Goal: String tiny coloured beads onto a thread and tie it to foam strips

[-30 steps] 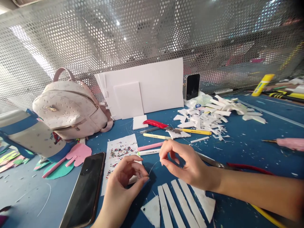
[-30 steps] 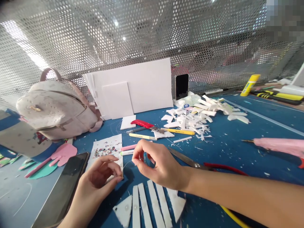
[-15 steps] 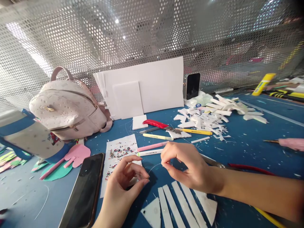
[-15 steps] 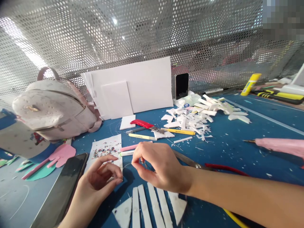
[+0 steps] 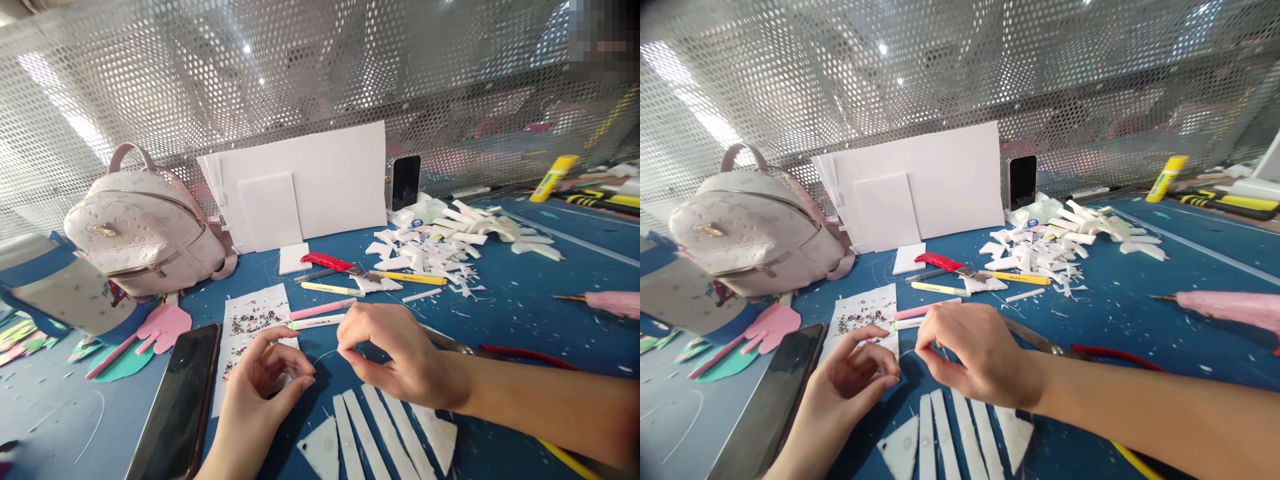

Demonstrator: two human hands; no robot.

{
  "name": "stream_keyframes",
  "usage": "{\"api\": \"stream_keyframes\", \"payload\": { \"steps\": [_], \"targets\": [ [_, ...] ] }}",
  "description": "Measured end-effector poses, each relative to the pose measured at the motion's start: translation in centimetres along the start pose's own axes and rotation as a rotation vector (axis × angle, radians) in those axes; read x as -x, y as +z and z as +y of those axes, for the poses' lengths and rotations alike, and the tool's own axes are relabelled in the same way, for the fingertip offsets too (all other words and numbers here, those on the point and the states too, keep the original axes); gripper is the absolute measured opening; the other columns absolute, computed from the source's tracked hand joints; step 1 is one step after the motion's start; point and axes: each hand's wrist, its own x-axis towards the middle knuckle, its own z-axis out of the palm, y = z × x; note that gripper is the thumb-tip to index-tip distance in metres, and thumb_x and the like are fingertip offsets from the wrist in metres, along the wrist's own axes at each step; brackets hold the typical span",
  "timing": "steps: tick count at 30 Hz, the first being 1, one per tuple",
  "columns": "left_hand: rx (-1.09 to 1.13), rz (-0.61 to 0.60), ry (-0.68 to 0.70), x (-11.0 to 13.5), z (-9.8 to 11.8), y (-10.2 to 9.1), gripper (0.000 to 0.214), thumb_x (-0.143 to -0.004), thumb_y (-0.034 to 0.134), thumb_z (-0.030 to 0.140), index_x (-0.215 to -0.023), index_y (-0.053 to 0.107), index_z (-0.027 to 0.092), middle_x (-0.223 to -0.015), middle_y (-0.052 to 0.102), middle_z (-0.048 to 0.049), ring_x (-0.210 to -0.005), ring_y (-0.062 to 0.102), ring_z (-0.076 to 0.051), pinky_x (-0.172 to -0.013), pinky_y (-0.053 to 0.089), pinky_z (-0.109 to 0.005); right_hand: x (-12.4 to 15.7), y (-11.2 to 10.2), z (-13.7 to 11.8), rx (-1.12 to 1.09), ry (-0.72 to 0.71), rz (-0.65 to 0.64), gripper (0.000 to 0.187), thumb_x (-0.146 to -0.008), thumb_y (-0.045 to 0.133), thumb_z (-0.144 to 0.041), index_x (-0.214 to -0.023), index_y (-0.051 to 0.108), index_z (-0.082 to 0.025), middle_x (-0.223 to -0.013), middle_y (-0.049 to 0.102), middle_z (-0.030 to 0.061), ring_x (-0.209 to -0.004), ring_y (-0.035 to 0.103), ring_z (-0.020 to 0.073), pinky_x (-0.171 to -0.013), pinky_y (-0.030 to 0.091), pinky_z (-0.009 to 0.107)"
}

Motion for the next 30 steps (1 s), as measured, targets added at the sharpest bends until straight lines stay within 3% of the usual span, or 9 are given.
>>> {"api": "stream_keyframes", "payload": {
  "steps": [8, 26, 30],
  "targets": [
    [0.004, -0.006, -0.003, -0.04, 0.08, -0.09, 0.037, -0.077, 0.072, 0.015, -0.109, 0.053, 0.020, -0.074, 0.068, 0.0015, -0.072, 0.060, -0.012, -0.071, 0.046, -0.023, 0.01, 0.10, -0.03, -0.007, 0.004, -0.009, 0.010, -0.088, 0.053, -0.010, -0.089, 0.052, -0.020, -0.075, 0.061, 0.0004, -0.069, 0.056, 0.0120, -0.064, 0.045, 0.027],
    [-0.026, 0.102, 0.094, -0.21, 0.64, -0.46, 0.029, -0.080, 0.074, 0.022, -0.104, 0.059, 0.020, -0.076, 0.069, -0.0014, -0.073, 0.062, -0.014, -0.069, 0.049, -0.023, 0.25, 0.14, 0.25, 0.028, 0.026, -0.056, 0.008, -0.091, 0.048, -0.014, -0.088, 0.051, -0.021, -0.076, 0.060, 0.0014, -0.069, 0.053, 0.0142, -0.062, 0.042, 0.030],
    [-0.073, 0.059, 0.097, -0.09, 0.45, -0.43, 0.025, -0.081, 0.073, 0.021, -0.102, 0.060, 0.020, -0.077, 0.070, -0.0018, -0.075, 0.063, -0.014, -0.073, 0.050, -0.024, 0.28, 0.29, 0.28, 0.043, 0.002, -0.098, 0.008, -0.091, 0.049, -0.014, -0.088, 0.050, -0.021, -0.076, 0.061, 0.0008, -0.068, 0.054, 0.0135, -0.064, 0.042, 0.030]
  ]
}}
